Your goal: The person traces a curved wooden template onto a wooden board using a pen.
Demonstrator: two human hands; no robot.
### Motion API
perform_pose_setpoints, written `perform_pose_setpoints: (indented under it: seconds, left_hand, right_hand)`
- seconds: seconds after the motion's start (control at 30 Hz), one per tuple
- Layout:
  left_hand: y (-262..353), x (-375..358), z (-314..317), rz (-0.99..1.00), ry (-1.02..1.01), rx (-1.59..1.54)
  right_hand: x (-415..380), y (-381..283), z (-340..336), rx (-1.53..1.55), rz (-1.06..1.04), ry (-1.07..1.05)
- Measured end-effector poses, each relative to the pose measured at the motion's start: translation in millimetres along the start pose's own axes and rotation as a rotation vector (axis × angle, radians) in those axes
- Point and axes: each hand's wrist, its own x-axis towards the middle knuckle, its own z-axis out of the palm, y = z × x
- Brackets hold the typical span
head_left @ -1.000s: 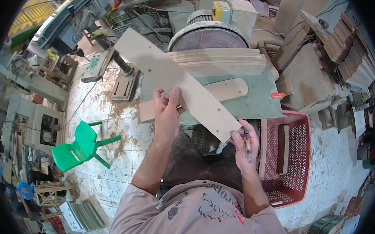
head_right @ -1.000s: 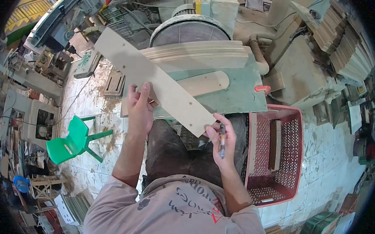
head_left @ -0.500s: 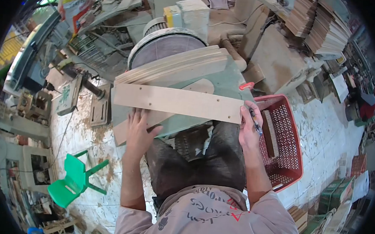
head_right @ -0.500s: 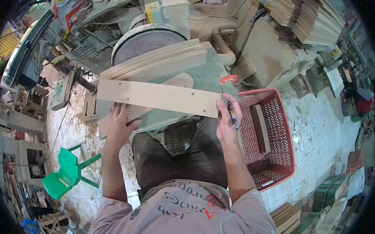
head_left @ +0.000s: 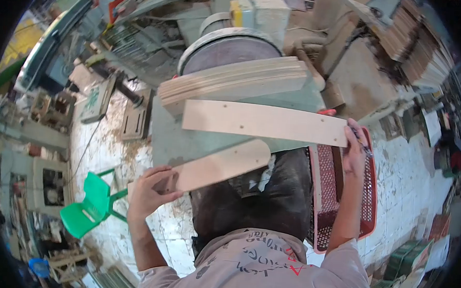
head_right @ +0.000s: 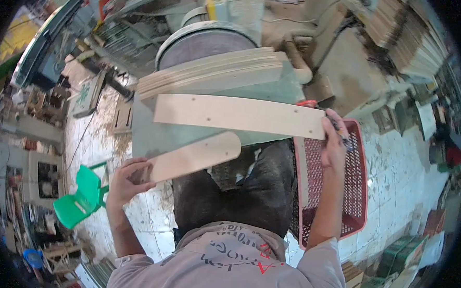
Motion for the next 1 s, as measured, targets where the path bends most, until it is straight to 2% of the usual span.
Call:
perform_pose_setpoints:
  seconds: [0.1, 0.23, 0.3, 0.37, 0.4, 0.43, 0.5, 0.53, 0.6, 0.67, 0.77, 0.83, 0.9, 0.97, 1.0]
  left_hand:
    - [-12.0, -37.9, -17.8, -0.072, -0.033, -0.102]
    - [4.9, -53.0, -35.4, -0.166, -0.100, -0.266]
    - [12.5, -44.2, -31.6, -0.005, -0.059, -0.109]
    - [22.7, -27.6, -24.2, 0.085, -0.040, -0.019]
    - [29.9, -20.9, -21.9, 0.051, -0.059, -0.003]
    - [28.7, -13.2, -15.0, 0.031, -0.045, 0.003]
    - [15.4, 7.0, 3.1, 0.206, -0.015, -0.030]
    - [15.2, 18.0, 8.5, 0.195, -0.005, -0.024]
    - [16.9, 40.3, 19.6, 0.285, 0.023, -0.015]
    - [16.2, 62.3, 34.8, 0.295, 0.044, -0.010]
    - [18.5, 85.8, 55.2, 0.335, 0.071, -0.021]
    - [16.2, 96.5, 69.8, 0.353, 0.086, -0.035]
    - [12.6, 101.7, 78.7, 0.418, 0.070, 0.035]
    - [9.2, 95.3, 74.1, 0.380, 0.088, 0.066]
    - [9.6, 91.4, 69.1, 0.351, 0.095, 0.094]
  right_hand:
    - [8.1, -1.0, 1.0, -0.094, 0.026, -0.098]
    - [8.4, 10.4, 33.1, -0.166, 0.141, -0.235]
    - [9.1, 22.6, 44.5, -0.145, 0.156, -0.323]
    - [2.4, 25.8, 61.9, -0.277, -0.029, -0.447]
    - [-0.7, 22.7, 72.2, -0.407, -0.108, -0.505]
    - [0.4, 23.3, 74.9, -0.399, -0.101, -0.527]
    - [3.4, 23.7, 75.1, -0.642, -0.321, -0.452]
    - [-6.7, 10.5, 81.3, -0.634, -0.367, -0.449]
    - [7.7, 15.4, 60.0, -0.588, -0.383, -0.530]
    - [4.4, 11.9, 56.8, -0.576, -0.399, -0.610]
    - [-5.3, 6.9, 66.8, -0.665, -0.405, -0.732]
    - [-11.2, 1.8, 77.3, -0.948, -0.382, -0.813]
    - [-9.3, 5.0, 84.3, -0.947, -0.339, -0.815]
    - [-0.6, 3.5, 87.6, -1.078, -0.300, -0.889]
    - [3.2, 4.5, 89.1, -1.045, -0.235, -0.907]
